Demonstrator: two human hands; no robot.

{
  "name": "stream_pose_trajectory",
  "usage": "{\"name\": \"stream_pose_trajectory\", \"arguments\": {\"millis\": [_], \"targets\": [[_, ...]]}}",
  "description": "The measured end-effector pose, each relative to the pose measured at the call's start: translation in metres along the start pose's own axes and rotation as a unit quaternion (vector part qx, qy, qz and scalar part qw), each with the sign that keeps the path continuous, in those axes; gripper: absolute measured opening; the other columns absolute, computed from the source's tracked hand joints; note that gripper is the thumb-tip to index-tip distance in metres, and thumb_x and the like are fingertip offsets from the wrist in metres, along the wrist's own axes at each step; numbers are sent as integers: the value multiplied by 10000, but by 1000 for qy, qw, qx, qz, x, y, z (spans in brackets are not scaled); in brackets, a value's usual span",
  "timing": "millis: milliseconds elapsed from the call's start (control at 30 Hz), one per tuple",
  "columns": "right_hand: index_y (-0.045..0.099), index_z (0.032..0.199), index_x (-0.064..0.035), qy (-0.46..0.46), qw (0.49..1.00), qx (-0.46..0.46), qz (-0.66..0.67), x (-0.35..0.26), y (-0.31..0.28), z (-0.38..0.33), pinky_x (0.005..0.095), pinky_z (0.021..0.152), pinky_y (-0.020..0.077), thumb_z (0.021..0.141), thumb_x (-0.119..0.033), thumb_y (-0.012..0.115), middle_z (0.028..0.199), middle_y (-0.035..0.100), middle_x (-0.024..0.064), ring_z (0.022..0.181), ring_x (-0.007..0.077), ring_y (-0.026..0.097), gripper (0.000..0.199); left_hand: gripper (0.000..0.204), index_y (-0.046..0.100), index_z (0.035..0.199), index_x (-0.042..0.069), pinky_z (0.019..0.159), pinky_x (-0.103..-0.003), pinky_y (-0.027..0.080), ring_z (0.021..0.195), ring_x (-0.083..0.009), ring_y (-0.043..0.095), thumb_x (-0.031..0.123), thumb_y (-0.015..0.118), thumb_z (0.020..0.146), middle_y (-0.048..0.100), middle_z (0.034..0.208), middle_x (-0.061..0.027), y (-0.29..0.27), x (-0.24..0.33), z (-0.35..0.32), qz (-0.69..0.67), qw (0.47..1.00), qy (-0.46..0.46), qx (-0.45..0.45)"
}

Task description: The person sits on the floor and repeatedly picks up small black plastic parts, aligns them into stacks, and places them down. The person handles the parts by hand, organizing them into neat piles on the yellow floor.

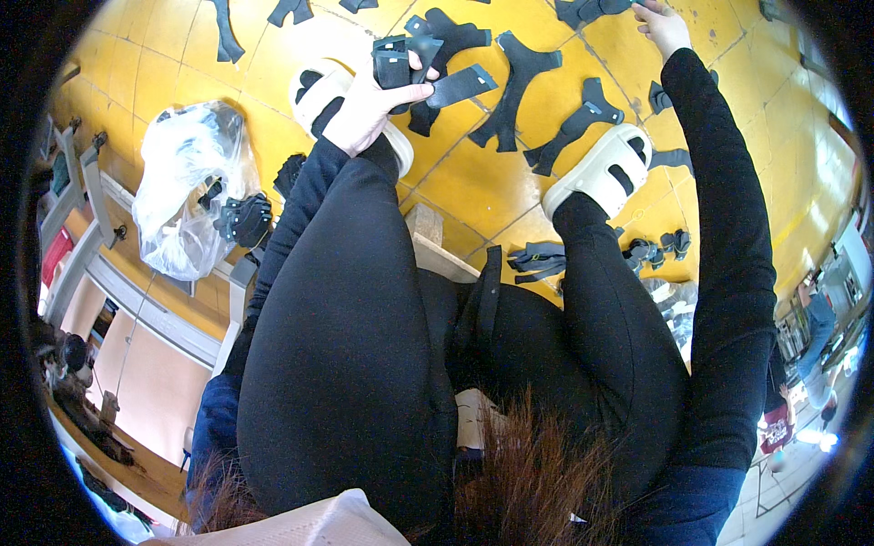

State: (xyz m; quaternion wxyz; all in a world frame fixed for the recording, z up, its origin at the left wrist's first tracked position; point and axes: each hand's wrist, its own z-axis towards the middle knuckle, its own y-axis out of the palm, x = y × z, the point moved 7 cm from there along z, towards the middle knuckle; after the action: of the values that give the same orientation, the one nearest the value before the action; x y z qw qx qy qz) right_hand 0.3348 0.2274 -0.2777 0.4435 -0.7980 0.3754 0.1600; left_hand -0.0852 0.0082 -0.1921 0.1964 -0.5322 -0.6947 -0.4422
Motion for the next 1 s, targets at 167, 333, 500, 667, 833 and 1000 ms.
{"name": "stream_pose_trajectory", "arguments": {"millis": [167,333,500,667,833,1000], "targets": [[622,1148,-71,-178,979,-32,-99,-58,37,-30,212,703,465,873,-237,626,935,649,47,715,89,567,321,307,573,989,65,902,-296,456,950,-175,610,18,747,740,647,976,-79,3,0,2,-12,1000,-12,-1],[656,999,-26,-283,952,-116,-32,-181,112,-136,276,705,500,871,-159,612,870,678,80,774,144,629,190,313,558,1008,74,871,-280,471,943,-163,608,4,731,757,649,993,-81,-2,-1,-1,15,1000,-1,2],[650,1087,-76,-494,850,-177,-42,-233,167,-196,225,688,463,881,-190,617,862,635,52,693,119,554,238,322,549,1022,74,828,-250,486,936,-140,599,-5,725,764,642,999,-72,1,1,1,18,1000,6,-13],[622,1033,-92,-397,891,-219,-35,-227,201,-217,296,689,472,838,-187,645,808,551,57,725,189,552,218,379,542,1049,58,826,-240,479,914,-118,578,4,746,735,590,974,-28,5,7,2,51,998,45,-18],[585,1047,-88,-429,887,-168,-31,-223,205,-235,329,758,472,816,-177,639,862,515,72,802,235,560,253,441,533,1079,55,843,-245,464,923,-104,558,17,750,697,567,973,-8,1,1,-3,41,999,5,9],[568,1020,-81,-424,878,-217,-43,-223,210,-246,303,816,459,848,-119,608,954,514,55,909,205,553,180,441,535,1085,60,830,-241,464,922,-107,562,6,733,695,573,985,-13,0,-1,-4,-19,1000,1,-14]]}}
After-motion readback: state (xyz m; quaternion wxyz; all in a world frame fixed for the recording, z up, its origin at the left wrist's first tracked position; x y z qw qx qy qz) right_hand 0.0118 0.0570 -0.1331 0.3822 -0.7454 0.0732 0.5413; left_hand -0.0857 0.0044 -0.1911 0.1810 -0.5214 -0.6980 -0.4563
